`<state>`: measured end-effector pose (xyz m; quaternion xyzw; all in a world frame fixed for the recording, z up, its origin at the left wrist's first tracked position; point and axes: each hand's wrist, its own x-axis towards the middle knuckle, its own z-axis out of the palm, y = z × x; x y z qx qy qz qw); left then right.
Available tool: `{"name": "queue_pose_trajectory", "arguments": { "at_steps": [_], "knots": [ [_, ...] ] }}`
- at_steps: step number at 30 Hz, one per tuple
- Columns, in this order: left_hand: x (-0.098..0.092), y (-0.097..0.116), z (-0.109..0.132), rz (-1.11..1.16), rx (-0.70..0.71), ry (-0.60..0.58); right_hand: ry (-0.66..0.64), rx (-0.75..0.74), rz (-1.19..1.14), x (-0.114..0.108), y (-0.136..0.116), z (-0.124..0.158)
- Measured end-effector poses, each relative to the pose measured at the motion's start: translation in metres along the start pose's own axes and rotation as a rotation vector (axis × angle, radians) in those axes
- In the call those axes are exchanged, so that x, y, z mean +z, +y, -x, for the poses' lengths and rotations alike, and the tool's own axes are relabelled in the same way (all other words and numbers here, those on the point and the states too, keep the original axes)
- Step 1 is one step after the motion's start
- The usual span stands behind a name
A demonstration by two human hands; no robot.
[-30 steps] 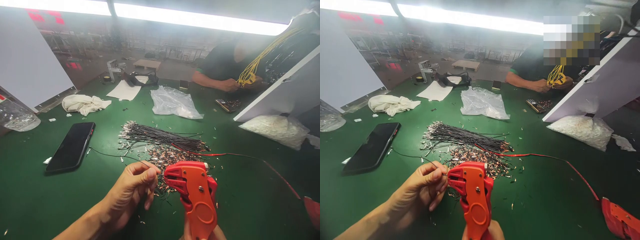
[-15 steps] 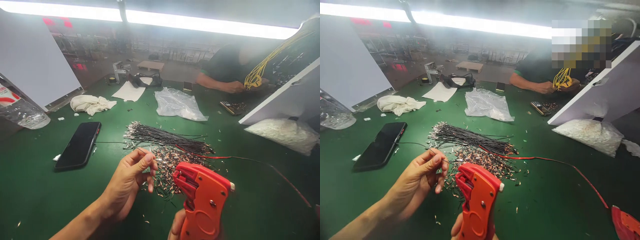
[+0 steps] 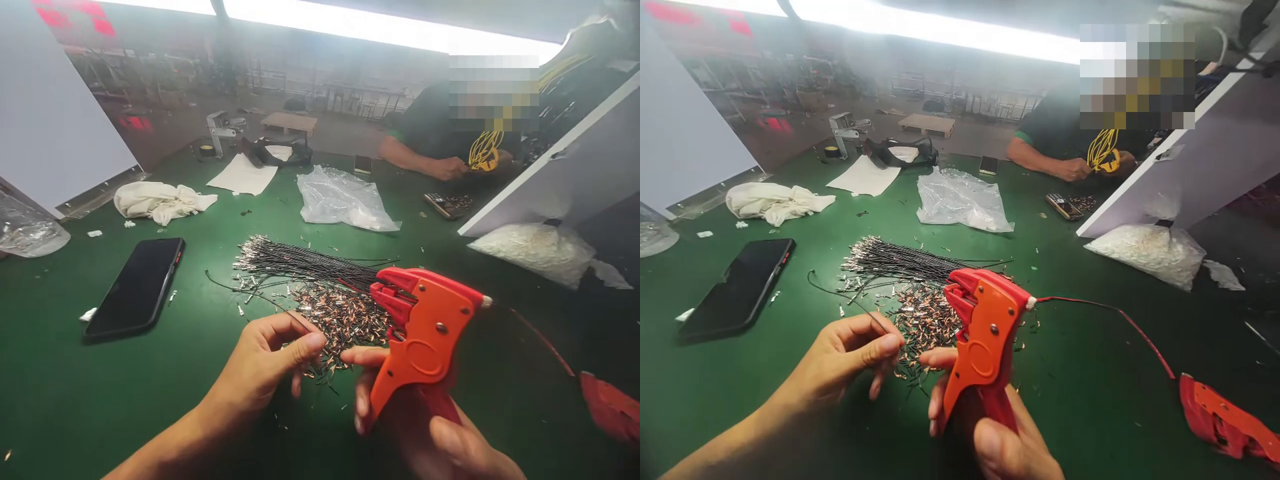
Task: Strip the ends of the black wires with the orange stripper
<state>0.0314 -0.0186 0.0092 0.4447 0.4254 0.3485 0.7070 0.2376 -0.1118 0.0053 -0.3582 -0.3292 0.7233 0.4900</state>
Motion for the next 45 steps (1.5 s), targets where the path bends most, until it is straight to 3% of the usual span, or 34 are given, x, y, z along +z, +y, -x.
{"name": "queue_pose_trajectory", "arguments": {
  "at_steps": [4,14,18,25,28,33,45],
  "knots": [
    [0.002,-0.004,0.002,0.000,-0.025,-0.017,-0.006,0.027,-0.085,0.008,0.003,-0.004],
    [0.006,-0.008,0.005,0.016,-0.064,-0.077,-0.018,0.099,0.018,0.007,0.009,-0.004],
    [0.010,-0.014,0.008,0.026,-0.079,-0.104,-0.051,0.127,-0.047,0.008,0.012,-0.005],
    [0.011,-0.006,-0.001,-0.003,-0.036,0.100,-0.085,0.170,-0.064,0.010,0.036,-0.009],
    [0.009,-0.005,-0.002,-0.008,-0.076,0.072,-0.011,0.086,-0.052,0.011,0.035,-0.009],
    [0.006,-0.005,-0.001,-0.017,-0.068,0.137,0.039,-0.061,0.059,0.008,0.024,-0.008],
    [0.011,-0.007,-0.002,-0.041,-0.105,0.019,0.056,0.072,-0.020,0.014,0.023,-0.010]
  ]
}}
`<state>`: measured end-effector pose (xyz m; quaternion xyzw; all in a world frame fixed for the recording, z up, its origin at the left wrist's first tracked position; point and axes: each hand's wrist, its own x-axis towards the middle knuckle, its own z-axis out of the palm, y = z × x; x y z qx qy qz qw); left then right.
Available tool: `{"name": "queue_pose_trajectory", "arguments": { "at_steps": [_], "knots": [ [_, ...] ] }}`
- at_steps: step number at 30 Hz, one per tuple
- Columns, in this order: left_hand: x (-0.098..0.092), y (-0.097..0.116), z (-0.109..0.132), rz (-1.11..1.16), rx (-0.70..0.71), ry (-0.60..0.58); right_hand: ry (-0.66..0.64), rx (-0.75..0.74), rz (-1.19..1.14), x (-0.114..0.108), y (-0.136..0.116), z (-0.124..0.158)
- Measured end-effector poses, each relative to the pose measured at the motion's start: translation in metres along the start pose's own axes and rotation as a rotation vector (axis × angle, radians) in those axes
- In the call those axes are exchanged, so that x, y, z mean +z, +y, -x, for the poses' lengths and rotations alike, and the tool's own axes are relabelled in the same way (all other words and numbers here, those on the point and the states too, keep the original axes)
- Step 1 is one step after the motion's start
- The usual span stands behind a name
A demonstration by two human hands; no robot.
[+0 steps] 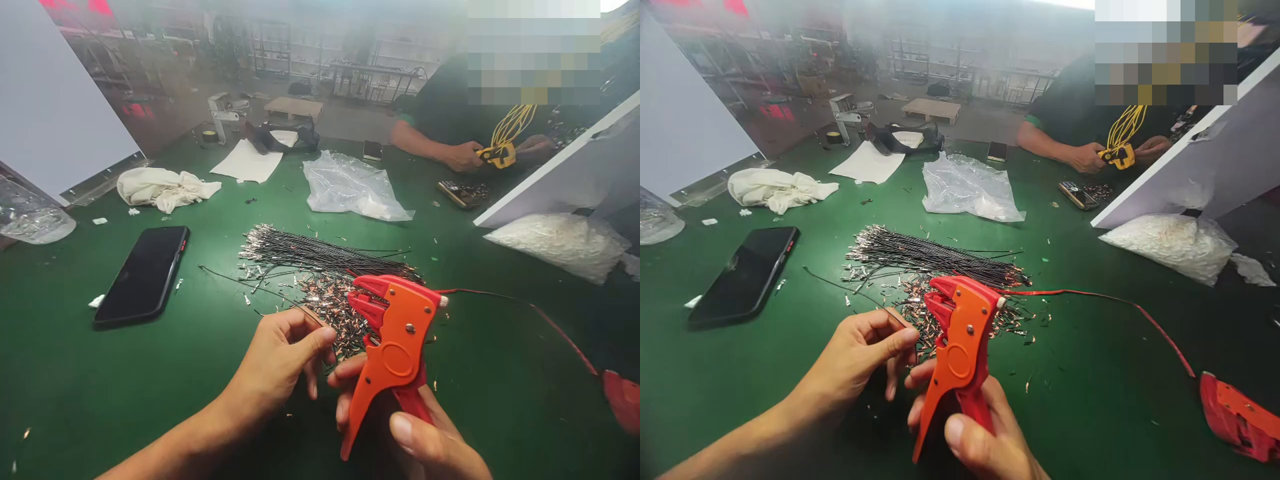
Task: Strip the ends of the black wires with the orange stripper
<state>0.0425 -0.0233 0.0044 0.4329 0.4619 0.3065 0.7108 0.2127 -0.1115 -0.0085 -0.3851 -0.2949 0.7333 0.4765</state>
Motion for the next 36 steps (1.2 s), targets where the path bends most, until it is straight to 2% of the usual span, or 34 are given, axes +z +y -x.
{"name": "queue_pose_trajectory", "arguments": {
  "at_steps": [6,17,31,36],
  "knots": [
    [0.006,0.003,0.004,0.016,-0.007,0.040,0.148,0.023,-0.006,0.000,0.002,0.003],
    [0.014,-0.010,0.003,0.000,0.023,0.103,0.225,0.049,-0.120,0.003,0.005,0.003],
    [0.019,-0.014,0.003,-0.039,0.025,0.115,0.191,0.047,-0.170,0.002,0.010,0.001],
    [0.019,-0.015,0.002,-0.027,0.024,0.108,0.228,0.058,-0.201,0.005,0.008,0.002]
  ]
}}
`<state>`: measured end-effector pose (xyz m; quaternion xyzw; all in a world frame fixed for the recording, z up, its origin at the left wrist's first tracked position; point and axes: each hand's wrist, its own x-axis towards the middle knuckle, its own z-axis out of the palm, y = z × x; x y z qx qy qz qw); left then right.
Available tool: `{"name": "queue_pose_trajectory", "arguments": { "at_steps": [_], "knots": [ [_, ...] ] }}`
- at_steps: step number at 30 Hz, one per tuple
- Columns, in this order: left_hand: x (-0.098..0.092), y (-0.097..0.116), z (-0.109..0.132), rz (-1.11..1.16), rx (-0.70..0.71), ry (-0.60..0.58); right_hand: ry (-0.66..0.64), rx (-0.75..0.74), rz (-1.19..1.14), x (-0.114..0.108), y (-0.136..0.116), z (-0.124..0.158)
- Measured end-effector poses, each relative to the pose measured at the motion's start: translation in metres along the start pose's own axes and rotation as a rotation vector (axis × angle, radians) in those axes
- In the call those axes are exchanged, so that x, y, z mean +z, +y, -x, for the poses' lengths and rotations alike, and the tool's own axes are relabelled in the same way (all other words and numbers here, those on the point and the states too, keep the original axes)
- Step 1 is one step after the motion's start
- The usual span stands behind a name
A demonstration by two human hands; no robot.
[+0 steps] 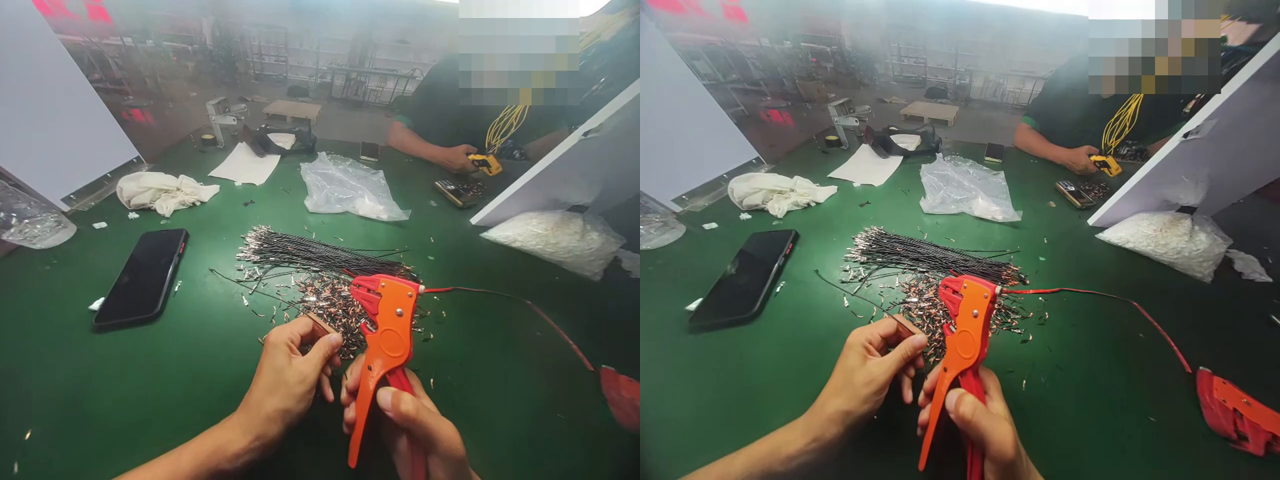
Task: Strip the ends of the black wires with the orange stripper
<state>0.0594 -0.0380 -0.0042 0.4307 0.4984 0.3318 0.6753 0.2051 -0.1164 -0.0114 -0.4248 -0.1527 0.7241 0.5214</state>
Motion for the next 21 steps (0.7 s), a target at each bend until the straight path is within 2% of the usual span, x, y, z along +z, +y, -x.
{"name": "queue_pose_trajectory", "arguments": {
  "at_steps": [5,21],
  "knots": [
    [0.0011,-0.0004,-0.0026,0.022,-0.011,0.000,0.045,-0.007,0.012,0.0026,-0.0010,0.0001],
    [0.0000,-0.0044,-0.0065,0.026,0.003,0.002,-0.012,-0.041,0.095,0.0012,-0.0019,-0.0012]
  ]
}}
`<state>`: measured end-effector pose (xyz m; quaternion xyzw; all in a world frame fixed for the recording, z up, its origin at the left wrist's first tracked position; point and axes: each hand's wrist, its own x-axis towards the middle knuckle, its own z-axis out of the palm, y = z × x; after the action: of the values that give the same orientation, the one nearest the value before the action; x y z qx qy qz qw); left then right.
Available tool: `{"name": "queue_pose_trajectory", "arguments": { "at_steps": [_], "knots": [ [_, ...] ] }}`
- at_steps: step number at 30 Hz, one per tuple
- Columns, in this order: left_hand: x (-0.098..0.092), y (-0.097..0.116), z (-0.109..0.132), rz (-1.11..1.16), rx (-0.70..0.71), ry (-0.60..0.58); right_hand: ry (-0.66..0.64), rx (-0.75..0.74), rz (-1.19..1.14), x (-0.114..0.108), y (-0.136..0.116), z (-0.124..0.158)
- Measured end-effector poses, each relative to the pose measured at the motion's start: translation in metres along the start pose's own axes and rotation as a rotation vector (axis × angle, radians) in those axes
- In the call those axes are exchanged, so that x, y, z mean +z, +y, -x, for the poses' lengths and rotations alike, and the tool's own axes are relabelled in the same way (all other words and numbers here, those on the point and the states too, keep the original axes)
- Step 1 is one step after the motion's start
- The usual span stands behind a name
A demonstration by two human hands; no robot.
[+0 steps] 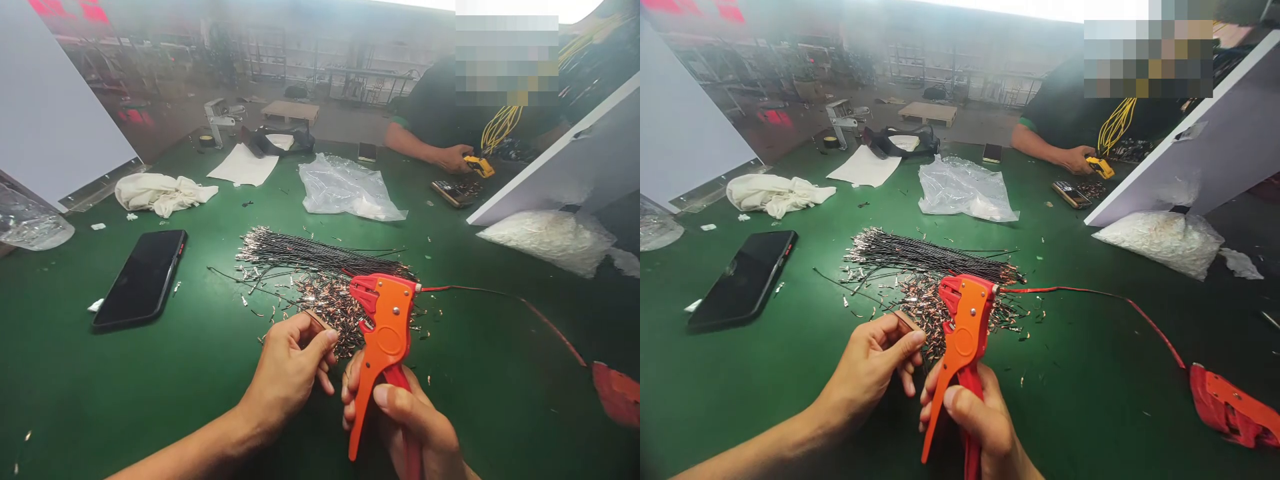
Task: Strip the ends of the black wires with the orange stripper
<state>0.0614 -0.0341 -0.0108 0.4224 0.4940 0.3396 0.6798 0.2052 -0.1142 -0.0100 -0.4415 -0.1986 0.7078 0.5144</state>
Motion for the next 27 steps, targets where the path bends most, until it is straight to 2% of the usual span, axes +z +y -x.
{"name": "queue_pose_trajectory", "arguments": {
  "at_steps": [6,12,19,23,27],
  "knots": [
    [0.000,0.001,-0.001,0.025,0.004,0.023,0.002,0.016,-0.004,-0.003,0.003,0.000],
    [-0.014,0.008,-0.008,0.078,0.104,0.165,-0.082,-0.019,-0.031,-0.006,0.004,0.001],
    [-0.017,0.010,-0.001,0.101,0.143,0.131,-0.028,-0.197,0.076,-0.009,0.007,-0.004],
    [-0.021,0.011,-0.001,0.140,0.127,0.153,-0.059,-0.189,0.078,-0.010,0.004,-0.004],
    [-0.022,0.015,0.000,0.170,0.100,0.159,-0.142,-0.151,0.059,-0.010,0.001,0.000]
  ]
}}
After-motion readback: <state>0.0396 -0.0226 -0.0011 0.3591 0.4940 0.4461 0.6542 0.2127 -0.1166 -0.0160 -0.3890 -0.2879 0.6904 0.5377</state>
